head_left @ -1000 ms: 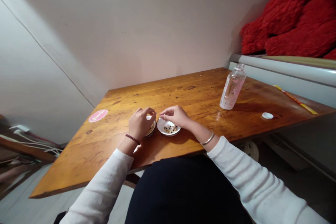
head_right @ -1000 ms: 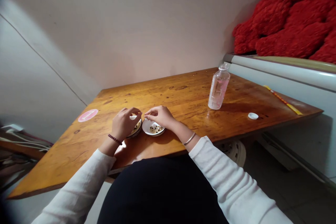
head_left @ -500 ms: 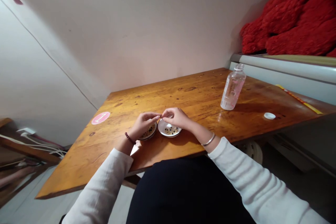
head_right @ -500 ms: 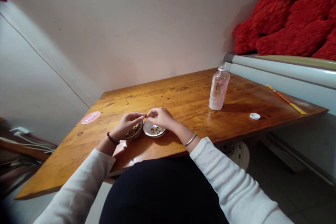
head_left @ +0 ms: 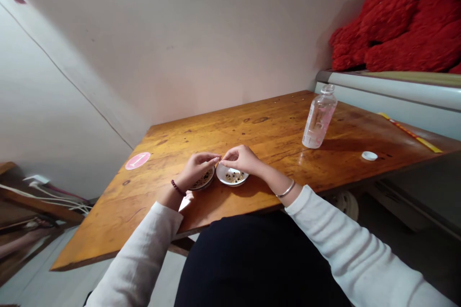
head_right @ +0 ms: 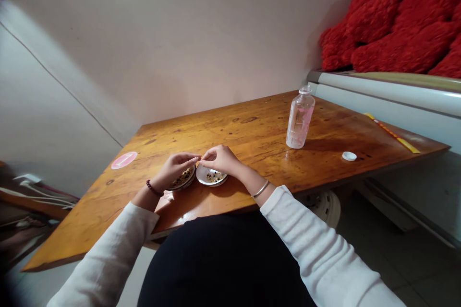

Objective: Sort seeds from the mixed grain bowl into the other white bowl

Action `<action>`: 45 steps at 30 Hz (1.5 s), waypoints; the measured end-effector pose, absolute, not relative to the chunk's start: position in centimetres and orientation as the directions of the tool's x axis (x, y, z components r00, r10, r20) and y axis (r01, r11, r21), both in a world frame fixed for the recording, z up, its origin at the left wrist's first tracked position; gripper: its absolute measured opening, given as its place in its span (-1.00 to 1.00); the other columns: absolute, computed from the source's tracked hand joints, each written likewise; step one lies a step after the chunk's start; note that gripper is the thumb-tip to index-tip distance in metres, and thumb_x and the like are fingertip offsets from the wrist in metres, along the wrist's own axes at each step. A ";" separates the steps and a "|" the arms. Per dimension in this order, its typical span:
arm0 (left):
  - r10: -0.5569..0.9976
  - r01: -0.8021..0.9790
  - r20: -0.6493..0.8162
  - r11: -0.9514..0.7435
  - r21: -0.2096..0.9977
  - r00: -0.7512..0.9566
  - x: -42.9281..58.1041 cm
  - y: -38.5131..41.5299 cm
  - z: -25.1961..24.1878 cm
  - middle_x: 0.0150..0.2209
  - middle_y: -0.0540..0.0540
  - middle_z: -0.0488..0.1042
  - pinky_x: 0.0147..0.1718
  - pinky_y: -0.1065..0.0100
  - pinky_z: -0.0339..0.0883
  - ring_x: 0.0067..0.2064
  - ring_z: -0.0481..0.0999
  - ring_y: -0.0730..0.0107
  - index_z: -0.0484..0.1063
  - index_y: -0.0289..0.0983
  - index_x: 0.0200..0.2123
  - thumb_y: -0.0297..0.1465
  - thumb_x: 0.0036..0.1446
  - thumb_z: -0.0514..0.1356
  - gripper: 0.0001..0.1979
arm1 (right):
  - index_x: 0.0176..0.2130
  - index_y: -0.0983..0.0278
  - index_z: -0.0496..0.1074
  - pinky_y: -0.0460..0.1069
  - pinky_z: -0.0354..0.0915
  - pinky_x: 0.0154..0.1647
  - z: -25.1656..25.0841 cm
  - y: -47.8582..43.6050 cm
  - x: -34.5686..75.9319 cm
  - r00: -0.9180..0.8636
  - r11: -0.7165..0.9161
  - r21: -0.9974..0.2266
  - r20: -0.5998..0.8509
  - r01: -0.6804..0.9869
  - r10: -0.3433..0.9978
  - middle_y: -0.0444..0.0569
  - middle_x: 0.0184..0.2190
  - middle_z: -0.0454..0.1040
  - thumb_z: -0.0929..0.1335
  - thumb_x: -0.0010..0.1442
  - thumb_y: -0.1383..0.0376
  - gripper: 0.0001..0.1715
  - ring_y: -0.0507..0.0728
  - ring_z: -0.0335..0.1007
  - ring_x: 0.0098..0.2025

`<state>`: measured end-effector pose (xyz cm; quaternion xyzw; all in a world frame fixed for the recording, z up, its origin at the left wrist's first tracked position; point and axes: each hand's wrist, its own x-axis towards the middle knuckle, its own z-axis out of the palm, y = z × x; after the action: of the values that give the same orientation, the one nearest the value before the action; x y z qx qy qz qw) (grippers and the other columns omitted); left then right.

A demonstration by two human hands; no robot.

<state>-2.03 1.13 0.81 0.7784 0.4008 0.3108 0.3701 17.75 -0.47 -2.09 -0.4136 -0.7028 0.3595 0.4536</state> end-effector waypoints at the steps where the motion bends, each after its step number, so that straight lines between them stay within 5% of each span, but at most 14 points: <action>1: 0.854 0.395 0.188 -0.406 0.824 0.485 -2.1 1.2 0.8 -0.17 -0.24 0.59 -0.17 0.27 0.40 -0.15 0.54 0.13 0.57 -0.37 -0.15 -0.11 0.03 0.26 -0.54 | -0.35 0.35 0.58 -0.10 0.37 -0.32 -2.1 -0.5 17.8 -0.249 0.400 -0.880 0.340 0.256 0.907 0.02 -0.42 0.60 0.43 0.01 0.18 -0.73 0.08 0.53 -0.37; 35: 0.825 0.345 0.203 -0.426 0.836 0.527 -2.0 1.0 0.8 -0.14 -0.24 0.57 -0.14 0.30 0.39 -0.11 0.53 0.18 0.53 -0.35 -0.11 -0.12 0.05 0.25 -0.54 | -0.31 0.33 0.60 -0.08 0.39 -0.30 -2.3 -0.2 17.7 -0.267 0.390 -0.885 0.324 0.254 0.908 0.05 -0.37 0.61 0.45 0.01 0.14 -0.68 0.11 0.54 -0.34; 45: 0.890 0.405 0.190 -0.367 0.837 0.414 -1.5 0.3 2.1 -0.20 -0.22 0.57 -0.36 0.41 0.34 -0.29 0.49 0.34 0.50 -0.34 -0.14 0.00 0.11 0.13 -0.47 | -0.27 0.31 0.60 -0.05 0.40 -0.25 -2.2 -0.1 17.8 -0.283 0.376 -0.897 0.307 0.235 0.909 0.05 -0.34 0.61 0.46 0.01 0.13 -0.66 0.14 0.55 -0.29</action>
<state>-1.50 0.27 2.13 0.7571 0.4277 0.3321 0.3655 17.76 -0.10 -2.20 -0.4064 -0.7033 0.3834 0.4396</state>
